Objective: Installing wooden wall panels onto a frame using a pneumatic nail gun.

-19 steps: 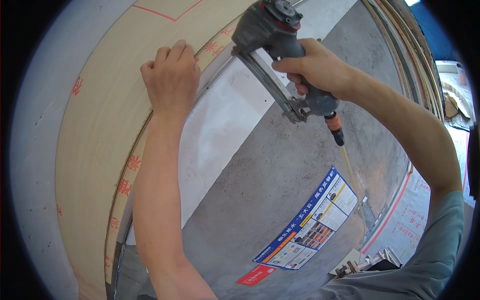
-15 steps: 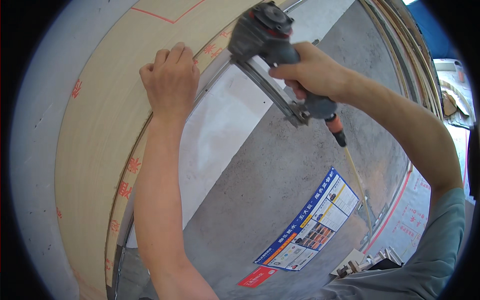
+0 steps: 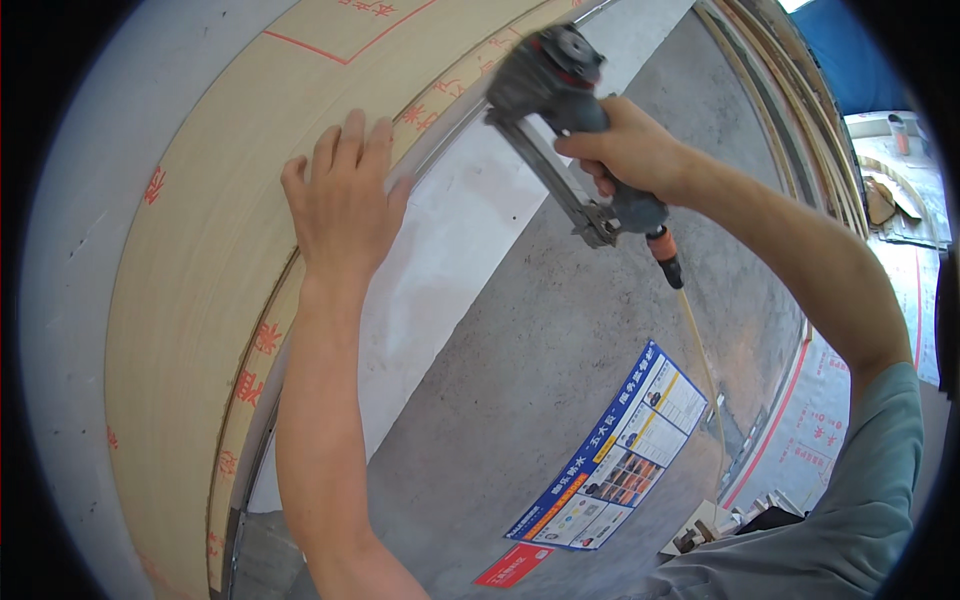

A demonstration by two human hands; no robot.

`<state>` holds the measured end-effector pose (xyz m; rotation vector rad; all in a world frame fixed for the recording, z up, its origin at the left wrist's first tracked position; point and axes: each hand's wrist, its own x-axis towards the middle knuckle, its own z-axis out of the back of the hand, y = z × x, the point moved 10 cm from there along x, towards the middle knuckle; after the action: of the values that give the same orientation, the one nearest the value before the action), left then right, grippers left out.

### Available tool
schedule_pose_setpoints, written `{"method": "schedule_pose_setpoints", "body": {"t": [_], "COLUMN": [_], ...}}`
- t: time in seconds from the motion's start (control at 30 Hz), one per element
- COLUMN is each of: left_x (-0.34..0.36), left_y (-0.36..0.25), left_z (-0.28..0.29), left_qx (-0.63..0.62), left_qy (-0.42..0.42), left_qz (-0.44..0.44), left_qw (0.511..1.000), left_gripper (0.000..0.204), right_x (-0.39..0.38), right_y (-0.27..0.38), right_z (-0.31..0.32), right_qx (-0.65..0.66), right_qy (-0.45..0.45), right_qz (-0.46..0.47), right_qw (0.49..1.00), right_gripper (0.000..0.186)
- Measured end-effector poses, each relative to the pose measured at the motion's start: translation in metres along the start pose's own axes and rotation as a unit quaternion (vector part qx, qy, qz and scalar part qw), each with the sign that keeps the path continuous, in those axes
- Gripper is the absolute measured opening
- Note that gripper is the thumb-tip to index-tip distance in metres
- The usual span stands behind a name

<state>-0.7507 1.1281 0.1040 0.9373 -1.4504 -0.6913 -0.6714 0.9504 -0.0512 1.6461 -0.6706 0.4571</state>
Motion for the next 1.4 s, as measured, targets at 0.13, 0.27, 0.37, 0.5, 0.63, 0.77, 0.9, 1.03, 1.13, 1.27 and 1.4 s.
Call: {"method": "schedule_pose_setpoints", "body": {"t": [0.13,0.27,0.37,0.5,0.63,0.77,0.9,1.03,1.13,1.27,1.4], "left_x": [-0.011,-0.009,0.000,0.025,0.057,0.100,0.139,0.156,0.157,0.160,0.163], "left_y": [0.003,0.003,0.004,-0.003,-0.019,-0.036,-0.074,-0.084,-0.086,-0.090,-0.089], "left_z": [-0.006,-0.008,-0.006,-0.005,-0.026,-0.047,-0.064,-0.065,-0.068,-0.074,-0.071], "left_qx": [0.036,0.024,-0.011,-0.023,0.009,0.024,0.014,-0.006,0.008,-0.003,-0.007], "left_qy": [0.032,0.006,-0.006,-0.003,-0.003,0.013,-0.070,-0.110,-0.110,-0.115,-0.133], "left_qz": [-0.008,-0.006,0.012,0.038,0.038,0.051,-0.018,-0.030,-0.011,-0.003,0.011], "left_qw": [0.999,1.000,1.000,0.999,0.999,0.998,0.997,0.993,0.994,0.993,0.991], "left_gripper": [0.062,0.056,0.047,0.037,0.034,0.031,0.024,0.024,0.022,0.020,0.019], "right_x": [-0.019,-0.036,-0.033,-0.020,0.003,0.028,0.053,0.076,0.089,0.107,0.114], "right_y": [-0.043,-0.052,-0.049,-0.045,-0.047,-0.044,-0.053,-0.055,-0.037,-0.023,-0.013], "right_z": [0.010,0.016,0.019,0.029,0.044,0.062,0.087,0.108,0.115,0.120,0.119], "right_qx": [-0.007,-0.008,-0.021,-0.013,-0.019,0.023,0.059,0.076,0.073,0.065,0.047], "right_qy": [-0.052,-0.093,-0.104,-0.097,-0.061,-0.021,0.077,0.118,0.144,0.145,0.148], "right_qz": [-0.043,-0.067,-0.068,-0.055,-0.034,-0.002,-0.014,-0.043,-0.016,0.000,0.025], "right_qw": [0.998,0.993,0.992,0.994,0.997,1.000,0.995,0.989,0.987,0.987,0.988], "right_gripper": [0.024,0.024,0.024,0.024,0.022,0.029,0.027,0.024,0.023,0.025,0.027]}}
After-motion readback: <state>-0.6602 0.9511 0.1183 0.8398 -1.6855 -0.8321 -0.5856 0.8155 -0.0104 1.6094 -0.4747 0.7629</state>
